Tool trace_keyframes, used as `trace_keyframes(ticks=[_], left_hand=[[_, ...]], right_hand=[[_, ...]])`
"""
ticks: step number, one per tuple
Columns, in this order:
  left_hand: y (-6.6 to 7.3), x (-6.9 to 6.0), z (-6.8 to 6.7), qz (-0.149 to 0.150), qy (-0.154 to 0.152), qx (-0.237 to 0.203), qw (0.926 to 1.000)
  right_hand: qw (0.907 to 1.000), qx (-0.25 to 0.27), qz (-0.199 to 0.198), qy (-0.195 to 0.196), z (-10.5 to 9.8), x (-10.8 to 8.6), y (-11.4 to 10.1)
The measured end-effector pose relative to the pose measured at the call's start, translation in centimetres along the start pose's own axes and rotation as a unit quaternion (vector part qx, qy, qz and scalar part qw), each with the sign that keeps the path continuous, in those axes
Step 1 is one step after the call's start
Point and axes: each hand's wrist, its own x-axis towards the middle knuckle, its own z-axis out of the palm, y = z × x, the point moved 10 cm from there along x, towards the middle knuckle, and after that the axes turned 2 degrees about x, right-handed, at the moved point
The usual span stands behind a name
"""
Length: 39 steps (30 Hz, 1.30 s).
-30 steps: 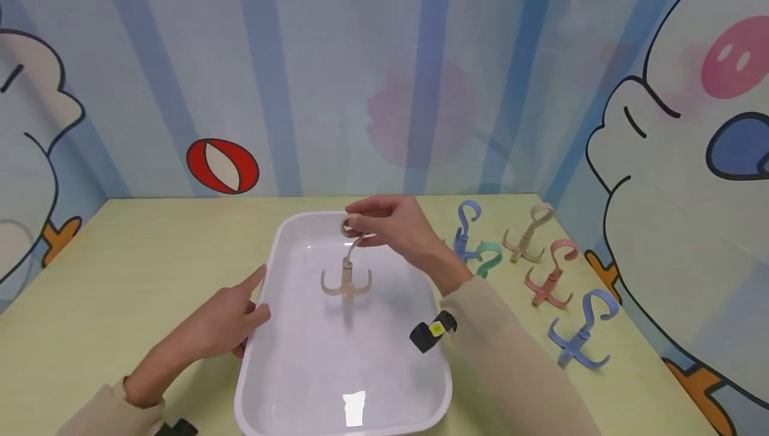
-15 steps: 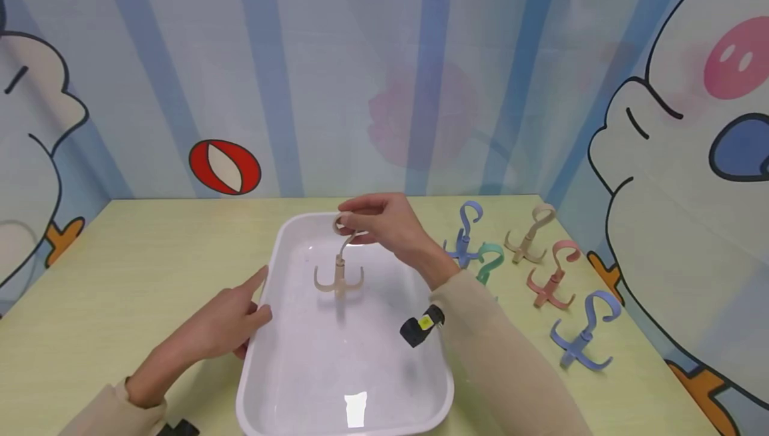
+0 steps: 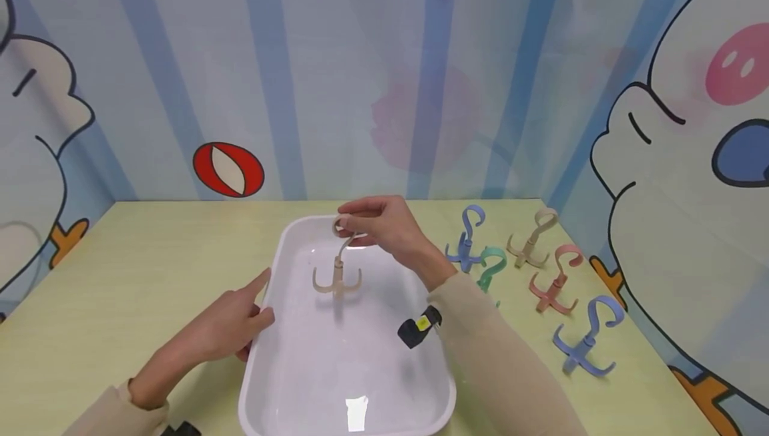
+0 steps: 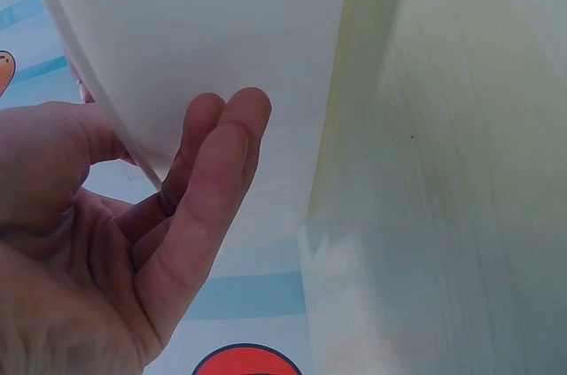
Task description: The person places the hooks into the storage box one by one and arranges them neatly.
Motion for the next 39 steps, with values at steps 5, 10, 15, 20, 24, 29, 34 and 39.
trace_keyframes(ticks=[5,10,15,20,24,29,34,39], left_hand=[[-0.1,0.0,0.1,-0.004,0.0,0.0,1.0],[0.0,0.0,0.1,0.0,0.001,-0.001,1.0],[0.1,-0.1,0.1,-0.001,0.002,0.002,1.0],[0.1,-0.1,0.1,-0.002,0.005,0.004,1.0],[0.0,0.0,0.1,-0.003,0.009,0.004,0.9999],[0.1,0.0,0.1,-0.001,0.011,0.002,0.9999],[0.2,0.0,0.0,-0.002,0.012,-0.001,0.9999],[0.2,0.0,0.0,-0.006,0.011,-0.002,0.9999]], right_hand=[[1.0,0.001,0.001,-0.001,0.1,0.1,0.1],[1.0,0.0,0.004,0.002,0.1,0.3,0.2],[1.0,-0.004,0.004,0.001,0.3,0.6,0.2],[1.0,-0.003,0.006,0.002,0.5,0.8,0.1],[0.9999,-0.009,0.007,0.003,0.6,1.1,0.2],[0.9999,-0.012,0.009,0.006,0.7,1.6,0.4],[0.9999,-0.009,0.01,0.004,0.8,2.0,0.5],[0.9999,-0.011,0.007,0.0,1.1,2.2,0.3]])
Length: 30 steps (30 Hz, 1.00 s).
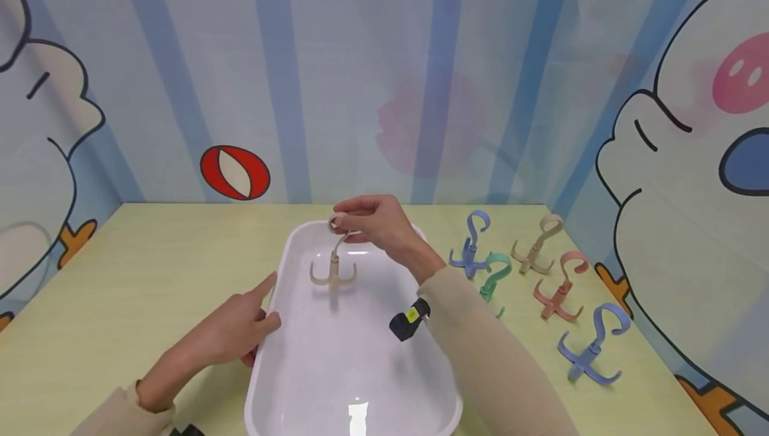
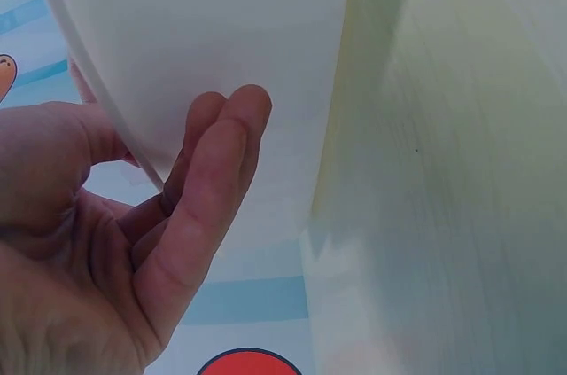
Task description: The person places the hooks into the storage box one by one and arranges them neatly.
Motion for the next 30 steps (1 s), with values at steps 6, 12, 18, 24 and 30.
trace_keyframes(ticks=[6,12,18,24,30], left_hand=[[0.1,-0.1,0.0,-0.001,-0.002,0.005,1.0],[0.1,0.0,0.0,0.004,0.0,0.003,1.0],[0.1,0.1,-0.1,0.006,0.001,0.001,1.0],[-0.1,0.1,0.0,0.002,-0.002,-0.001,1.0],[-0.1,0.2,0.1,-0.002,-0.004,-0.005,1.0]], right_hand=[[1.0,-0.002,0.001,0.002,0.5,0.3,0.1],[1.0,-0.006,0.006,0.003,0.8,0.9,0.4],[0.9997,-0.018,0.012,0.009,1.1,1.7,0.8],[0.9994,-0.028,0.014,0.015,1.4,2.3,1.1],[0.9996,-0.019,0.013,0.017,1.7,2.9,1.3]])
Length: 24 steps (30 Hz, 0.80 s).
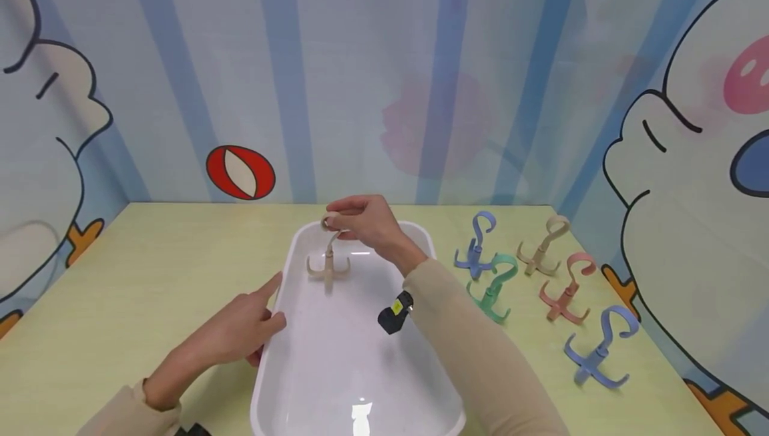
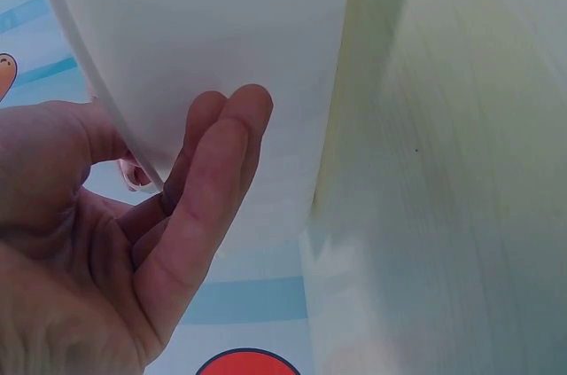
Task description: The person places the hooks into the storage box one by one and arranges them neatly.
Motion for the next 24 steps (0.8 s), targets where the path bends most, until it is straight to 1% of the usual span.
trace_keyframes(ticks=[3,9,13,24], left_hand=[[0.0,0.0,0.0,-0.003,0.001,-0.001,1.0],[0.1,-0.1,-0.1,0.001,0.004,-0.004,1.0],[0.0,0.0,-0.1,-0.006,0.0,-0.004,1.0],[0.0,0.0,0.0,-0.004,-0.002,-0.006,1.0]], right_hand=[[1.0,0.006,0.0,0.0,0.2,0.3,0.0],[0.9999,0.008,0.001,0.011,0.4,0.7,0.2],[0.9998,0.007,0.0,0.019,0.4,0.9,0.3],[0.9996,-0.007,0.003,0.026,0.6,1.4,0.7]])
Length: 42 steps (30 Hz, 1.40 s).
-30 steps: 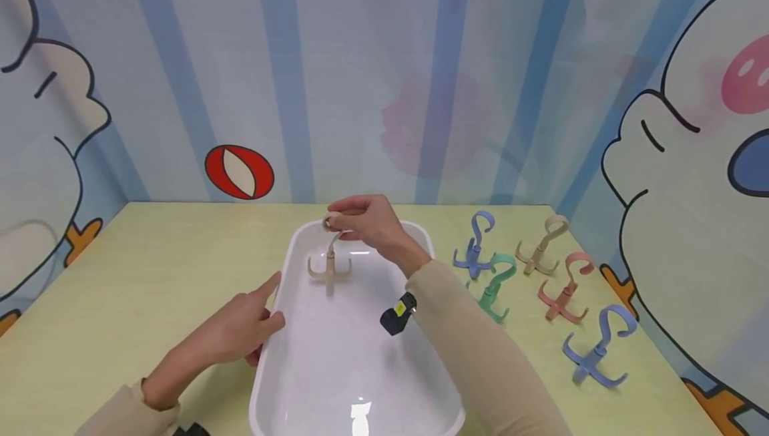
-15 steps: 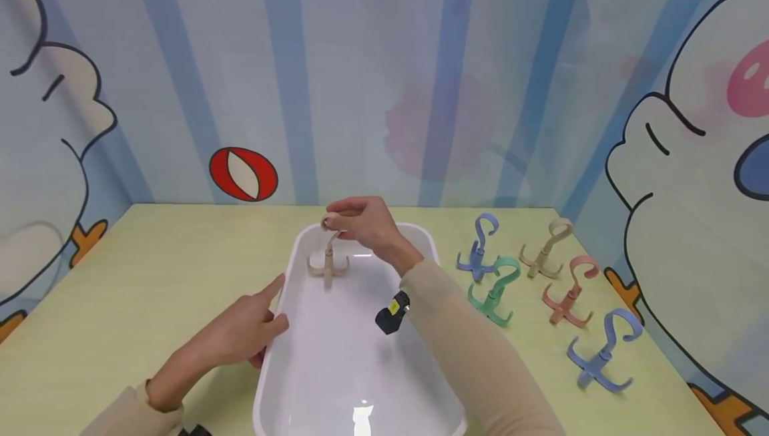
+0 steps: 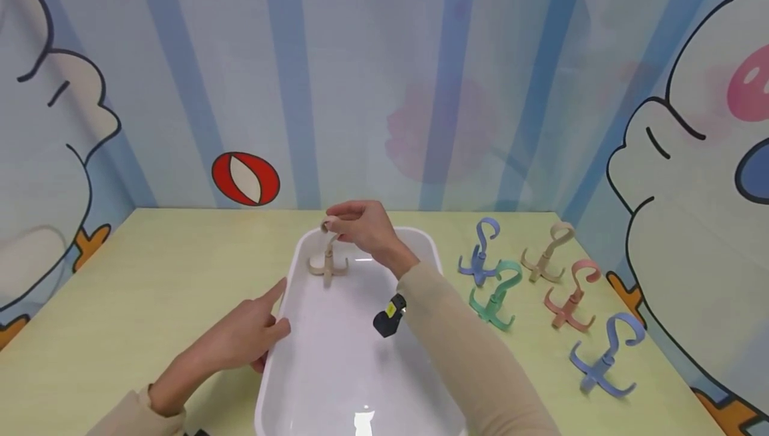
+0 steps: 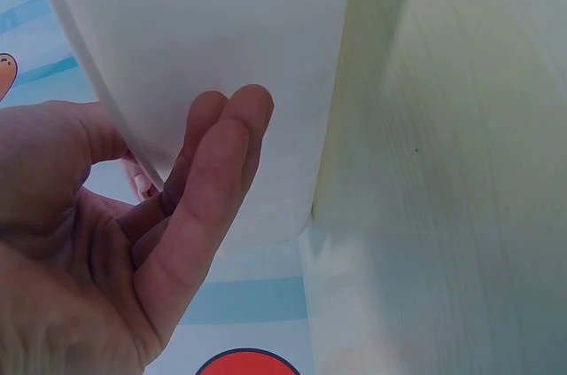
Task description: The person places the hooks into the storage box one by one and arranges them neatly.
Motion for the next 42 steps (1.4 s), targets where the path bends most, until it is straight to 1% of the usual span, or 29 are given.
trace_keyframes(ticks=[4,16,21,30,35,42], left_hand=[[-0.1,0.0,0.0,0.003,0.0,-0.002,1.0],[-0.1,0.2,0.1,0.023,0.003,-0.003,0.9997],[-0.1,0.3,0.1,0.022,0.004,0.0,0.9997],[-0.2,0.5,0.0,0.012,0.009,0.001,0.9999],[-0.3,0.6,0.1,0.006,0.005,0.0,1.0],[-0.2,0.5,-0.2,0.012,0.007,0.003,0.9999]], right_hand=[[1.0,0.0,-0.001,-0.001,0.1,0.3,0.3],[1.0,0.003,-0.008,-0.002,-0.1,0.8,0.7],[0.9999,0.006,-0.011,0.0,-0.3,0.9,0.9],[0.9999,0.01,0.005,0.005,-0.6,0.9,1.5],[0.9998,0.001,0.017,-0.011,-0.4,0.8,1.8],[0.9985,-0.024,0.016,-0.045,-0.5,0.3,1.4]])
